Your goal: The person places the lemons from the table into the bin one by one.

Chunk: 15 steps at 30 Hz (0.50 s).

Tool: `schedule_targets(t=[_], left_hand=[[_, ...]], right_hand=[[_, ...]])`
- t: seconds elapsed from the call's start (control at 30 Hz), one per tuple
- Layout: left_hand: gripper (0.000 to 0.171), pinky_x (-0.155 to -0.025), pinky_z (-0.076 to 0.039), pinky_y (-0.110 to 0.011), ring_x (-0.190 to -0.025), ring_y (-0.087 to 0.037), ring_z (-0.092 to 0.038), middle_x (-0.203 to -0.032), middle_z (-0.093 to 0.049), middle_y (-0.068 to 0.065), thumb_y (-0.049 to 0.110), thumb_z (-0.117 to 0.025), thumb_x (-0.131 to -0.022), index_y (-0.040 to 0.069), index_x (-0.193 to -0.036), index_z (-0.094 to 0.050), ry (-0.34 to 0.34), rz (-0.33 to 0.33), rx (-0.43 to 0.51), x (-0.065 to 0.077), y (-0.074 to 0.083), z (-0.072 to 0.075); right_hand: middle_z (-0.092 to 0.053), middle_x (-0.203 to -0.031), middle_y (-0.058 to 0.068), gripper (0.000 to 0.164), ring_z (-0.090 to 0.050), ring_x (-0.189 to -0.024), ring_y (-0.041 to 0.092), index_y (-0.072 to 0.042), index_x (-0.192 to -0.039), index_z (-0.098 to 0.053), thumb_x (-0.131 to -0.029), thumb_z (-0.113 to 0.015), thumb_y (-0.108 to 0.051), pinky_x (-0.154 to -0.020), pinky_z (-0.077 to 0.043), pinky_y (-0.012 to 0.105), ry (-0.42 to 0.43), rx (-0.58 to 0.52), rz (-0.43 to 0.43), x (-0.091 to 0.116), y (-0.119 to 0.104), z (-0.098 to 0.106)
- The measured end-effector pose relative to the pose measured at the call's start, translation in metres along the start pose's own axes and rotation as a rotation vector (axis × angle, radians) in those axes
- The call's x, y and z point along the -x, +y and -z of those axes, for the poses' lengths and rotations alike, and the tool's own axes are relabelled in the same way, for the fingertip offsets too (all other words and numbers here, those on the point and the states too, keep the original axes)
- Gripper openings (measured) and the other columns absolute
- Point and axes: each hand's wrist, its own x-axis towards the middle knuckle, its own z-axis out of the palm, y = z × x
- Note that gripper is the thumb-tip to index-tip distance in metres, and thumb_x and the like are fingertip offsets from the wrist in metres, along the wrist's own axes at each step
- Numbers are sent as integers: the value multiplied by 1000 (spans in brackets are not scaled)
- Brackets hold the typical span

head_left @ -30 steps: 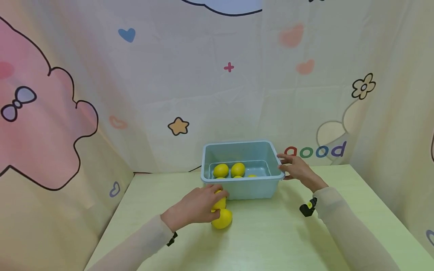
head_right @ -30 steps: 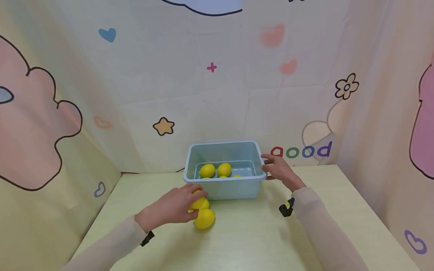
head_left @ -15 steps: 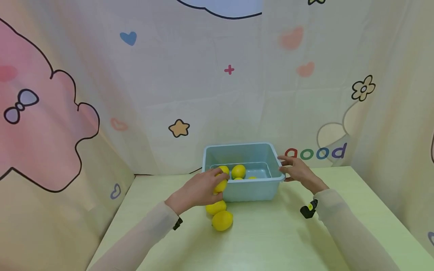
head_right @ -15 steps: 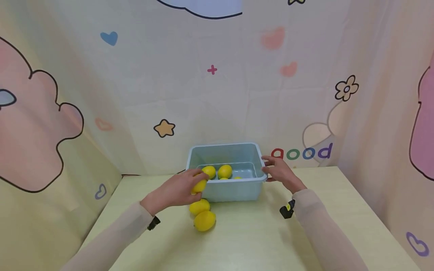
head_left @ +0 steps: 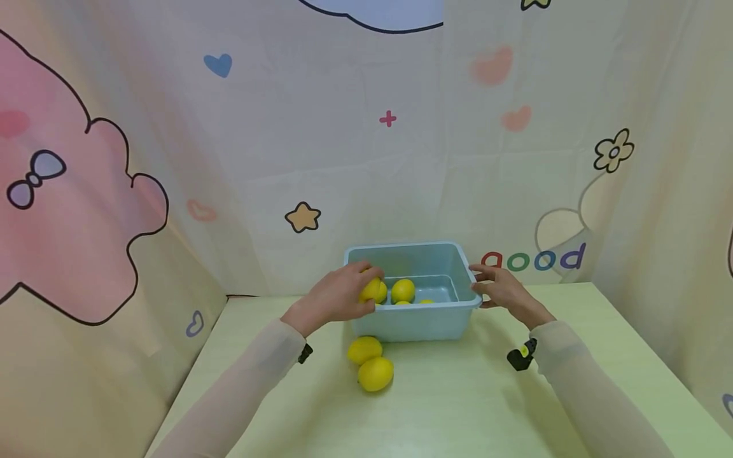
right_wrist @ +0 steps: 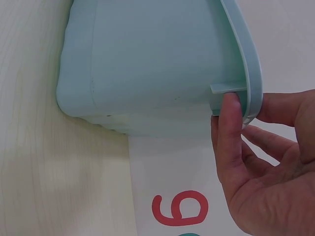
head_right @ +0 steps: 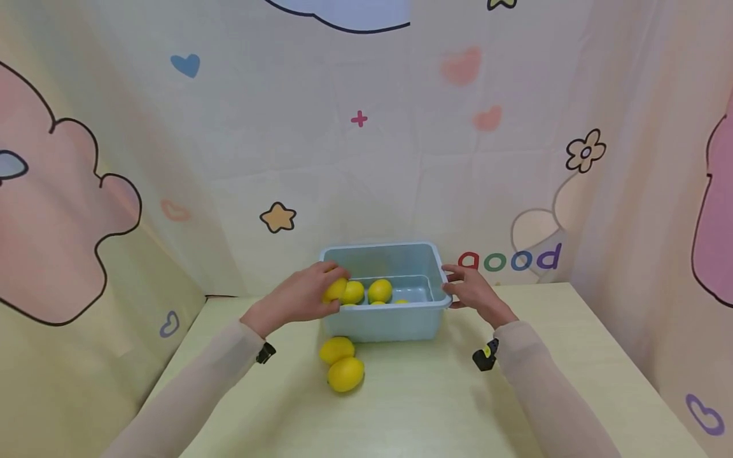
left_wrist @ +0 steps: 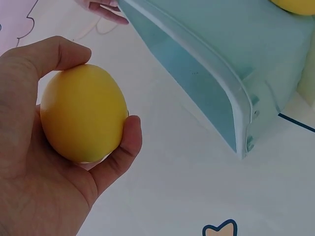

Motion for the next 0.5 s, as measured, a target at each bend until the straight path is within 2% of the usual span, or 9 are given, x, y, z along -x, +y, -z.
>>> schedule_targets(t=[0.13, 0.3, 0.5], left_hand=[[44, -79, -54, -28, -95, -16, -57, -127, -58, -2, 26, -64, -89, 18, -132, -58, 10, 15, 3, -7, -4, 3], [41, -71, -50, -28, -94, -17, -53, -127, -57, -1, 26, -61, -90, 21, -131, -57, -8, 59, 20, -15, -9, 5], [42, -72, -48, -29, -94, -18, -52, -127, -56, -2, 26, -60, -91, 21, -132, -55, -45, 97, 37, -23, -14, 6]], right_hand=[[-44, -144, 28, 62, -63, -109, 35, -7, -153, -32, -97, -57, -14, -82, -61, 38, 2, -6, -12, -1, 0, 0], [-43, -144, 28, 61, -62, -111, 35, -7, -153, -33, -97, -57, -14, -83, -61, 39, -2, -9, -18, 0, -1, 0], [-44, -143, 29, 60, -63, -109, 35, -6, -153, -33, -97, -56, -12, -82, -61, 38, 0, -1, -3, 1, 0, 0]])
